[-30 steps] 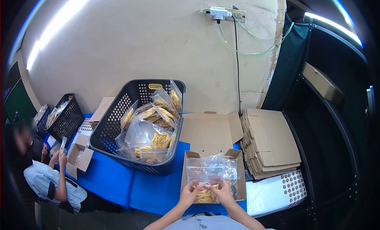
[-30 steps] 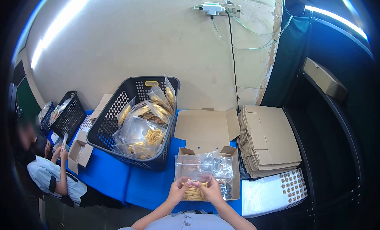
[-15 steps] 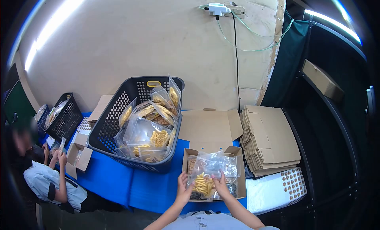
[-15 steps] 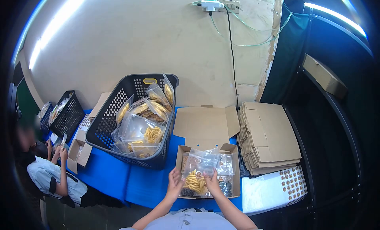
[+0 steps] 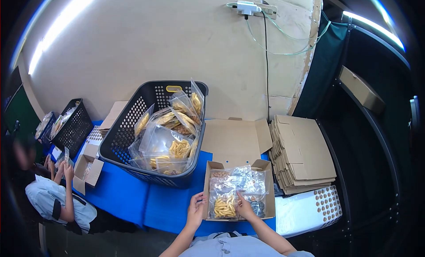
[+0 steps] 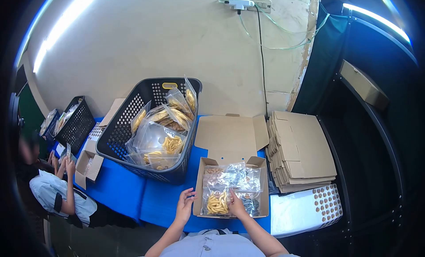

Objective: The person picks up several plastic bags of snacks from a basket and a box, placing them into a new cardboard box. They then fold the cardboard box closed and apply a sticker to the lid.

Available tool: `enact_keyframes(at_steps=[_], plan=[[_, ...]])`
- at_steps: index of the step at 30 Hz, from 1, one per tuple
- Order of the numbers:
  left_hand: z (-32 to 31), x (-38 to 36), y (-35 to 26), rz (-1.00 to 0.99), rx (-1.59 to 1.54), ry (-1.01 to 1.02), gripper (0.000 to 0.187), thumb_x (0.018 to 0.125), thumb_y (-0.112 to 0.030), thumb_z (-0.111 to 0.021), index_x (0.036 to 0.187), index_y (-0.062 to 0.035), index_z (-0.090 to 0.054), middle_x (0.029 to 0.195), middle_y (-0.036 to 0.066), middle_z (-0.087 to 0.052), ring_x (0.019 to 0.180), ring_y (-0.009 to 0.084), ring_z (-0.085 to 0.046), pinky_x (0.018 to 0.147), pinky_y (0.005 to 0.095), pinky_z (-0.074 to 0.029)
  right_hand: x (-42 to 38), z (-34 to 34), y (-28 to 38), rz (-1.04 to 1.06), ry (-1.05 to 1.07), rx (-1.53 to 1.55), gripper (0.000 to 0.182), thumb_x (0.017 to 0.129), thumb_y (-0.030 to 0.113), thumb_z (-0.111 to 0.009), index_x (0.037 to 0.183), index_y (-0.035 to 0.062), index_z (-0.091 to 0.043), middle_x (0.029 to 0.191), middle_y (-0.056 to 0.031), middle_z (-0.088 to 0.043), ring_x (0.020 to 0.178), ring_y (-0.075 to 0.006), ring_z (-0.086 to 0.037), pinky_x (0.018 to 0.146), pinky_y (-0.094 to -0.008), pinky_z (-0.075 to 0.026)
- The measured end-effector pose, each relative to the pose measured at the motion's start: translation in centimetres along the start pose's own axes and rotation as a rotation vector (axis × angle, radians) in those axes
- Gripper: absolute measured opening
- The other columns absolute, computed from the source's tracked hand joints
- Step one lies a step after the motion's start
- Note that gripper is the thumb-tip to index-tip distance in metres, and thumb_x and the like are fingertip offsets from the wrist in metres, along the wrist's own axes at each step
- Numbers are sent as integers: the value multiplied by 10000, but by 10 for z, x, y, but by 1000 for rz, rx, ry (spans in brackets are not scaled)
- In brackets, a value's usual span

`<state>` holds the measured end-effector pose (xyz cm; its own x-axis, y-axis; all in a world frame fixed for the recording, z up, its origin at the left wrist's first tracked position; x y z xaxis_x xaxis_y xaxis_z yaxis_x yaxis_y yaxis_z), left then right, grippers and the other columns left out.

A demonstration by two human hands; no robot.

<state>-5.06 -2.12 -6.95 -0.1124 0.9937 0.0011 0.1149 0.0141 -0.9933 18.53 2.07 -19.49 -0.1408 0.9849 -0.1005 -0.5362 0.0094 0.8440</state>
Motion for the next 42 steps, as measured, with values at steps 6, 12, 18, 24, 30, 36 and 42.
enact_keyframes(at_steps=[6,12,18,24,30,36,42], plan=[[-4,-10,-29,-81,-18,-43,307,924,-2,-449,1232,-4,-456,1136,151,-554,1007,207,-586,895,305,-467,-14,16,26,-160,106,-31,749,779,160,-677,1434,90,-322,847,-158,-623,753,-244,-613,713,-350,-492],[35,-15,-113,-769,447,-480,106,874,18,-493,942,-6,-570,917,142,-603,840,252,-599,771,332,-483,-17,34,16,-61,-170,-122,680,769,174,-670,1366,33,-377,1069,-233,-558,1019,-386,-530,917,-453,-410],[85,29,-206,-948,694,-686,98,844,33,-493,867,-5,-580,911,136,-599,896,296,-575,815,372,-451,-16,39,8,-61,-170,-114,734,777,180,-665,1399,9,-315,1045,-193,-548,1030,-348,-500,939,-430,-381],[121,101,-210,-648,962,-604,166,867,-88,-492,978,-45,-607,984,140,-613,968,313,-582,850,387,-452,-11,46,5,-63,-199,-103,776,786,173,-649,1433,28,-245,1079,-205,-537,1049,-357,-477,966,-442,-349],[131,128,-186,-91,1446,-441,354,798,-297,-577,1116,-150,-626,1089,125,-626,984,314,-608,876,418,-474,-1,62,6,-57,-237,-44,724,772,164,-637,1401,20,-309,1079,-200,-529,1058,-341,-466,960,-439,-351],[135,137,-180,266,1596,-206,374,849,-330,-429,1030,-135,-692,1045,135,-671,967,297,-644,853,424,-496,-5,69,24,-96,-297,106,611,806,75,-599,1374,57,-374,1116,-159,-527,1083,-303,-454,956,-404,-355],[130,132,-184,213,1529,-191,377,853,-301,-407,1032,-124,-687,1006,141,-679,948,300,-647,844,427,-499,6,101,128,184,-353,83,419,845,61,-561,1259,65,-495,1132,-123,-530,1083,-257,-472,880,-356,-415]])
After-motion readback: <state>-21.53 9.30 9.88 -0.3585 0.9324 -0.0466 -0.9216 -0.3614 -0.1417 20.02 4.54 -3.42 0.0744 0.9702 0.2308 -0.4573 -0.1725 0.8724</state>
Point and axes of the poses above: each hand's wrist, its own x-axis towards the middle knuckle, its own z-axis out of the back of the hand, y = z × x, the point moved 2 cm from there along x, towards the middle knuckle
